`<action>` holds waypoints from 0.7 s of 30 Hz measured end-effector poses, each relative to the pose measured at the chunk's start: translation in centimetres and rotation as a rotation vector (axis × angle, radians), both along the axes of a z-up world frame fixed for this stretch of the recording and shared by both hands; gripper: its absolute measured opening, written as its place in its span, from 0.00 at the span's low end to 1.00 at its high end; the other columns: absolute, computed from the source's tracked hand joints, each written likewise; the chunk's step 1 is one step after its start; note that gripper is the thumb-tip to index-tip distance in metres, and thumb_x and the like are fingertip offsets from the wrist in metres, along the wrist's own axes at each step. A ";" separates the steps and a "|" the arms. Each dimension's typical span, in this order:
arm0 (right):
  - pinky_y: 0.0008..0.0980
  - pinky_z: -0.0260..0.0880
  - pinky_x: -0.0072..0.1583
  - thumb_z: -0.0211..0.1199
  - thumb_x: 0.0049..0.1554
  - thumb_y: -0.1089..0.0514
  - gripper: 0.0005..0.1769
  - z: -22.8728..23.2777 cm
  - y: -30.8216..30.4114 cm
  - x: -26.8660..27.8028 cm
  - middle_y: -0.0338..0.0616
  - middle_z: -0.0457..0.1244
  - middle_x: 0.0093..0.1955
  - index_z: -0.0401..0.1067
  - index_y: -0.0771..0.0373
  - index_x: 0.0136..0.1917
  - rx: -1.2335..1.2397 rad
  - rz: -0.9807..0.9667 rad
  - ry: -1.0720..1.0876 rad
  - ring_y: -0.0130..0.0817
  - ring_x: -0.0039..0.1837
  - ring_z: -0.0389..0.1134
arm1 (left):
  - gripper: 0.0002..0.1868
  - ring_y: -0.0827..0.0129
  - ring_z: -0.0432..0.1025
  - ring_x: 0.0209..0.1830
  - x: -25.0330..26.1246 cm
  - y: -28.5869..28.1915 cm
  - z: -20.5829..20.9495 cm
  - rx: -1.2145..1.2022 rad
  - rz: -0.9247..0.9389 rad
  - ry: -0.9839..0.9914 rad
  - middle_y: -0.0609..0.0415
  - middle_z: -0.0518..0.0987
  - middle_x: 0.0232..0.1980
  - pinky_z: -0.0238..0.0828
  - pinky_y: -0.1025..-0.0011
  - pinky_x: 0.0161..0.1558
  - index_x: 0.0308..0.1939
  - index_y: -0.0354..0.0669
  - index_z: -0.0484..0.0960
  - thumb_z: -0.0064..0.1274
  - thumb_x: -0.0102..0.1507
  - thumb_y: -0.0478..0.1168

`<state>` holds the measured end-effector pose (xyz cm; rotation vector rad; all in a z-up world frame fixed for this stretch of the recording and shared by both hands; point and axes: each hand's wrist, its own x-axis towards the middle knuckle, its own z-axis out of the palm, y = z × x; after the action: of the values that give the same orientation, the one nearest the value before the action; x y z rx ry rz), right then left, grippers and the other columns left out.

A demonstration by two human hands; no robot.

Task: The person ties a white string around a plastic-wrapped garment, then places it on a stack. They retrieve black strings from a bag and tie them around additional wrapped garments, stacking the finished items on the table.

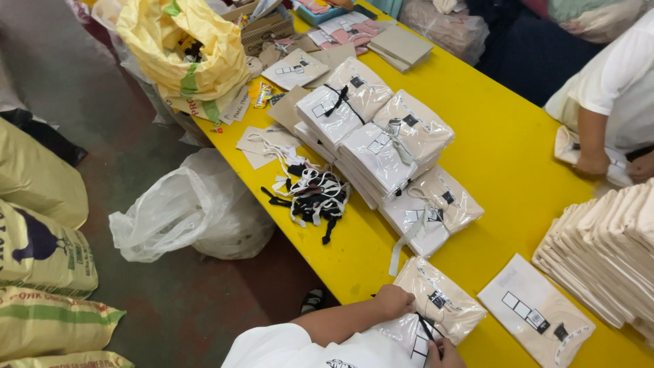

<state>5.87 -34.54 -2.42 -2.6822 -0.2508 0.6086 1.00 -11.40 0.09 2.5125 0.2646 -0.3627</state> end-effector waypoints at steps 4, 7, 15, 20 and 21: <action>0.44 0.53 0.71 0.55 0.56 0.30 0.16 8.1 3.6 -2.1 0.39 0.68 0.56 0.75 0.24 0.55 -0.437 0.134 -0.074 0.36 0.66 0.63 | 0.19 0.51 0.77 0.42 -0.1 -0.1 0.4 0.000 0.017 0.009 0.47 0.83 0.39 0.69 0.57 0.35 0.48 0.45 0.82 0.45 0.70 0.55; 0.44 0.48 0.71 0.50 0.53 0.17 0.29 9.6 5.2 -2.8 0.17 0.61 0.71 0.69 0.27 0.60 -0.651 0.179 -0.124 0.26 0.77 0.55 | 0.19 0.50 0.77 0.42 0.0 -0.2 -0.4 0.006 0.015 -0.008 0.47 0.83 0.39 0.68 0.57 0.33 0.48 0.46 0.82 0.46 0.69 0.56; 0.52 0.65 0.65 0.59 0.59 0.44 0.15 -2.7 1.4 2.5 0.32 0.66 0.65 0.73 0.39 0.59 -0.232 0.277 -0.086 0.39 0.68 0.67 | 0.18 0.49 0.78 0.39 0.4 -0.2 -1.2 0.040 -0.005 -0.002 0.46 0.83 0.38 0.67 0.56 0.30 0.47 0.47 0.81 0.43 0.69 0.54; 0.33 0.69 0.66 0.63 0.56 0.46 0.16 -8.8 0.7 5.2 0.45 0.62 0.59 0.77 0.52 0.55 0.373 0.427 0.002 0.37 0.62 0.69 | 0.20 0.46 0.77 0.42 0.2 0.0 -0.3 0.002 0.012 -0.003 0.43 0.83 0.40 0.68 0.54 0.33 0.48 0.46 0.81 0.43 0.68 0.56; 0.32 0.70 0.66 0.64 0.58 0.55 0.12 -5.4 1.7 4.2 0.47 0.59 0.64 0.80 0.65 0.49 0.669 0.311 0.098 0.36 0.62 0.68 | 0.23 0.44 0.77 0.44 0.3 -0.1 -0.5 -0.008 0.019 0.009 0.41 0.83 0.41 0.69 0.52 0.35 0.49 0.46 0.81 0.41 0.67 0.58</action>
<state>10.05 -32.80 -7.79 -1.9767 -0.7131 0.6082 1.25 -11.53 -0.41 2.4994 0.2895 -0.3676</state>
